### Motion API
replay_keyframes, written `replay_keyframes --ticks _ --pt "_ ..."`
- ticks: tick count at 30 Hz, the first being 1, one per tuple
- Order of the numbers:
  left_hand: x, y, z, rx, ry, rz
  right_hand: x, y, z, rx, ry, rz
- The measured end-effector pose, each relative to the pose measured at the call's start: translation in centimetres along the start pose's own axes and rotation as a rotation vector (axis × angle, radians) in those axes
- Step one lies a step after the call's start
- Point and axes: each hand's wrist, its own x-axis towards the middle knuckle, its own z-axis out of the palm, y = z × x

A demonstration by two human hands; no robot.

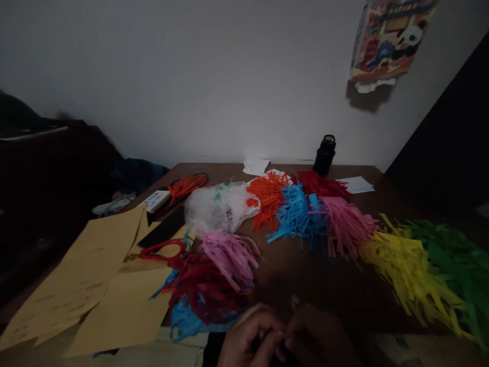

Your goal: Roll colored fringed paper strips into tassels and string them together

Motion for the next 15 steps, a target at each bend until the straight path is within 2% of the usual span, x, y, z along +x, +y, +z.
replay_keyframes --ticks 7,11,15 --pt "-0.7 -0.9 0.5 -0.235 0.025 -0.271 -2.0 1.7 0.5 -0.175 0.119 -0.147" --pt "-0.8 -0.9 0.9 -0.265 0.044 -0.281 -2.6 2.1 0.5 -0.175 0.156 -0.202" --pt "-0.6 -0.7 0.7 -0.137 0.050 -0.194 -2.3 2.2 0.3 -0.153 0.130 -0.239"
